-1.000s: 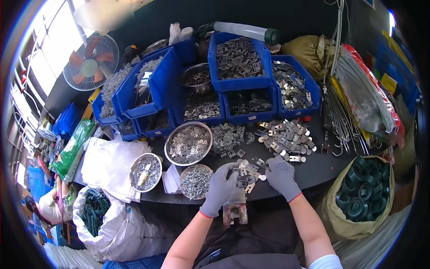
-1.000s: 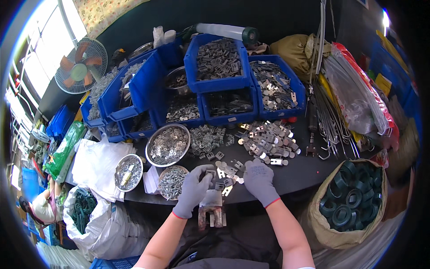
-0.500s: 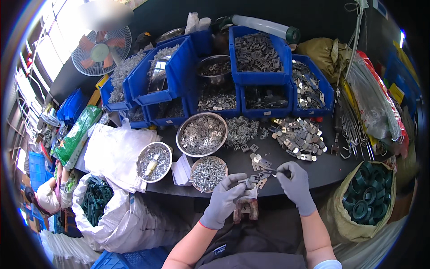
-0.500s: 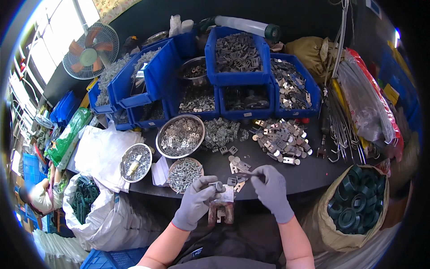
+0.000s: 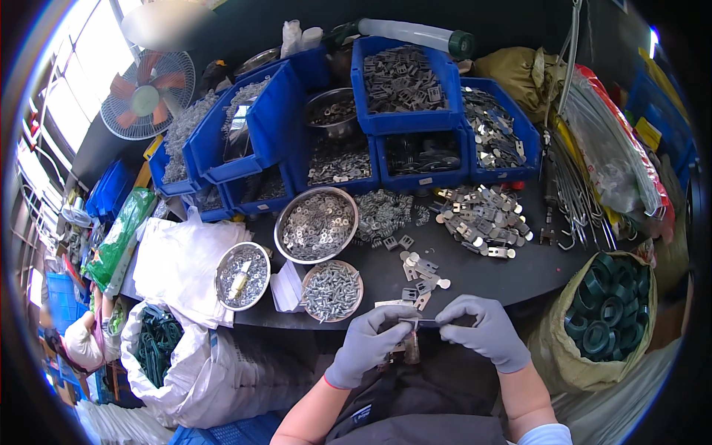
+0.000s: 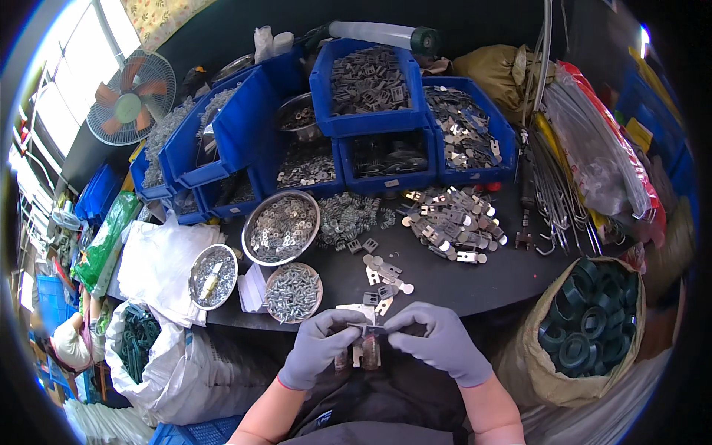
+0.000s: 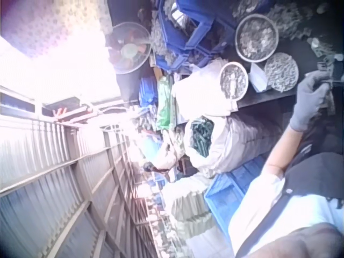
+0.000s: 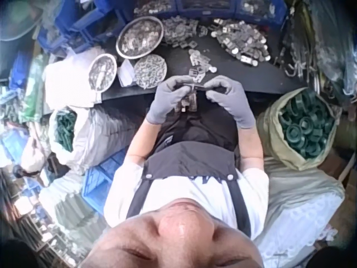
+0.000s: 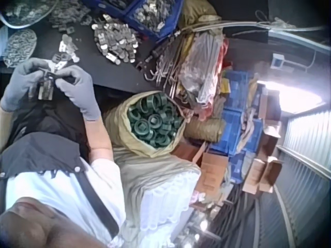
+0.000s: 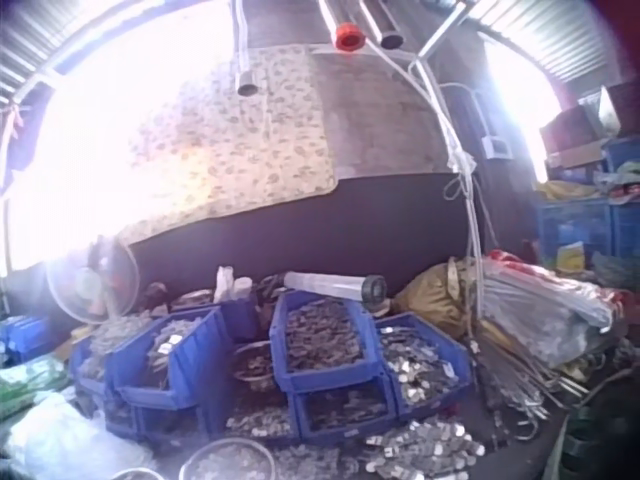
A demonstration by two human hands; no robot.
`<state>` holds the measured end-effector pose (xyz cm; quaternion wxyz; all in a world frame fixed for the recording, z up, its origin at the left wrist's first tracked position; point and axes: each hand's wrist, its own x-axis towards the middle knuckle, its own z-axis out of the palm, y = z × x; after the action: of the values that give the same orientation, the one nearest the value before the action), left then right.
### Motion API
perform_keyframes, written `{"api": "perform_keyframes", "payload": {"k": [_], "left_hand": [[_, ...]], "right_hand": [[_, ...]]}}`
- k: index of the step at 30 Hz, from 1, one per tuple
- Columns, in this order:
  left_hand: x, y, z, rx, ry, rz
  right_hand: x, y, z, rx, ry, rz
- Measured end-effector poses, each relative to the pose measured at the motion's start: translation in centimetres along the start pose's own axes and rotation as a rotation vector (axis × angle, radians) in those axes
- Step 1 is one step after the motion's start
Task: The person assembles small metal bracket components by hand, joining them with screws or pins.
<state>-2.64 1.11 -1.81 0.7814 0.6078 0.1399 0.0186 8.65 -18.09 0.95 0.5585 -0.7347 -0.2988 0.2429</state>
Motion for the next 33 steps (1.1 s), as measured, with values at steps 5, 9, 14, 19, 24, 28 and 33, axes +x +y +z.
{"api": "perform_keyframes", "payload": {"k": [5,9,14,19,24,28,33], "left_hand": [[1.4,0.3,1.4,-0.091,-0.064,-0.078],[3.6,-0.3,2.8,-0.015,-0.096,0.058],[8.1,-1.5,1.1,0.983,0.233,0.485],[9.6,-3.3,1.9,1.429,0.169,0.339],[9.6,-3.1,1.6,1.324,0.198,0.372],[8.9,-2.8,0.8,1.006,0.207,0.433],[7.3,-2.2,0.8,0.567,0.292,0.370]], "right_hand": [[-1.2,2.9,0.1,0.629,-0.013,0.334],[0.0,3.2,-0.3,0.512,0.181,0.259],[6.2,5.3,-4.8,0.397,0.542,0.061],[11.1,11.1,-8.3,-0.067,0.778,0.112],[9.9,11.8,-6.8,-0.455,0.815,0.028],[6.6,7.1,-2.6,-0.507,0.752,-0.232],[5.6,7.0,1.1,-0.905,0.409,-0.241]]}}
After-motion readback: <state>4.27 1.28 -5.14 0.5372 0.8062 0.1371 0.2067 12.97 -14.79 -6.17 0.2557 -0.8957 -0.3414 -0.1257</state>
